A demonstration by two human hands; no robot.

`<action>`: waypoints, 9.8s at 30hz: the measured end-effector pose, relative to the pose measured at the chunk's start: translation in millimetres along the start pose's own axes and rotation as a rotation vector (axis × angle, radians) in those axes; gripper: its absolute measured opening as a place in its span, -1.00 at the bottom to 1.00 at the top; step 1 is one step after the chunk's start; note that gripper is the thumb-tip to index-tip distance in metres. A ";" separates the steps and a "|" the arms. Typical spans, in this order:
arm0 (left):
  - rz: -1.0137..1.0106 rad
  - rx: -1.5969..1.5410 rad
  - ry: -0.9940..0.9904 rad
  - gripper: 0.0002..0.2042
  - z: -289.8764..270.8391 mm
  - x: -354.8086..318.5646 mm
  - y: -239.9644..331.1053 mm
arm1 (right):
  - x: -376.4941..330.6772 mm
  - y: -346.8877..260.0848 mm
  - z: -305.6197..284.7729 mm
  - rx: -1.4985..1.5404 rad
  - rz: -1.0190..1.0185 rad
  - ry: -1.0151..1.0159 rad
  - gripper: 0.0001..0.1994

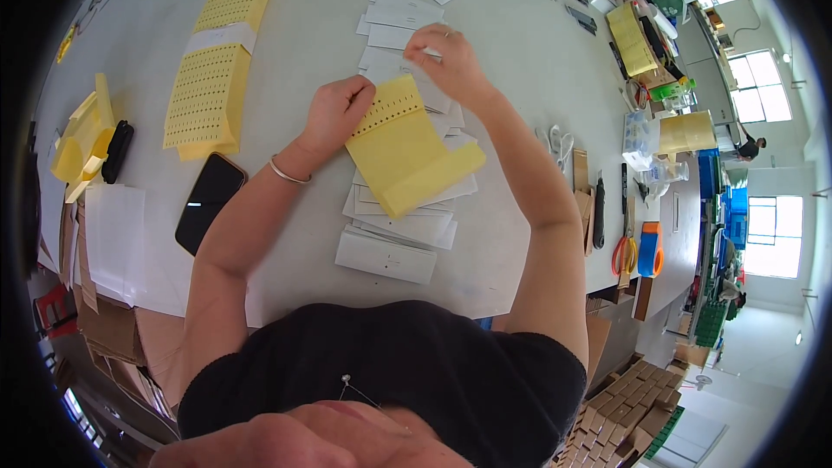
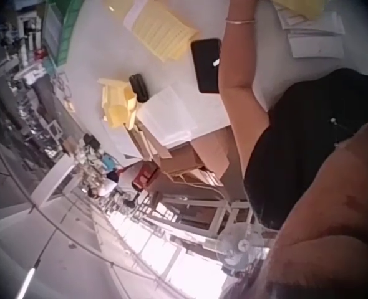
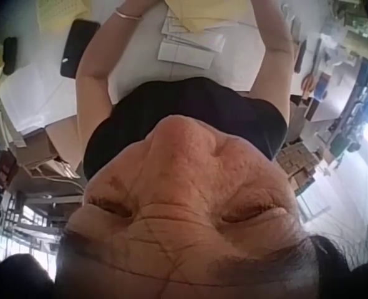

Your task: Applying small yellow adhesive labels from a sheet onto white paper packets.

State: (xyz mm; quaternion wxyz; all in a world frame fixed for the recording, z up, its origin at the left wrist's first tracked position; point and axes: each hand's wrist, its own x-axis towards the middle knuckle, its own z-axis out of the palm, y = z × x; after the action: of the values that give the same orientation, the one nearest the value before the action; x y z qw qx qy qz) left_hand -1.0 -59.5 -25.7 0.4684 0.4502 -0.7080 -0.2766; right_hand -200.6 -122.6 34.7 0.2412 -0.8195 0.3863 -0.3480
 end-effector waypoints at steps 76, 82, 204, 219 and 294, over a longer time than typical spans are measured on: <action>-0.016 0.004 -0.037 -0.84 0.0 0.7 -4.9 | 62.2 96.7 2.1 -0.372 0.159 -0.160 -0.49; -0.017 -0.075 -0.054 -0.85 -1.9 -1.2 -8.7 | 51.5 80.1 -0.9 -0.331 0.265 -0.148 -0.48; -0.194 -0.250 -0.016 -0.67 4.5 4.3 -14.2 | 21.1 12.8 6.9 -0.190 -0.175 -0.034 -0.94; -0.167 -0.098 -0.120 -0.69 -2.9 3.7 -2.7 | 62.1 115.3 8.7 -0.416 0.324 -0.005 -0.57; -0.200 -0.048 -0.106 -0.63 -2.0 4.3 -4.0 | 57.8 73.4 -9.0 -0.013 0.521 -0.309 -0.44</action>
State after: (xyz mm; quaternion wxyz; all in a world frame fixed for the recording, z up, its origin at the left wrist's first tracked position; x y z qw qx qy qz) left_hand 1.6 -65.1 -26.3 0.4110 0.4922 -0.6765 -0.3622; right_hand -214.9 -212.9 13.9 0.3729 -0.7378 0.5443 -0.1429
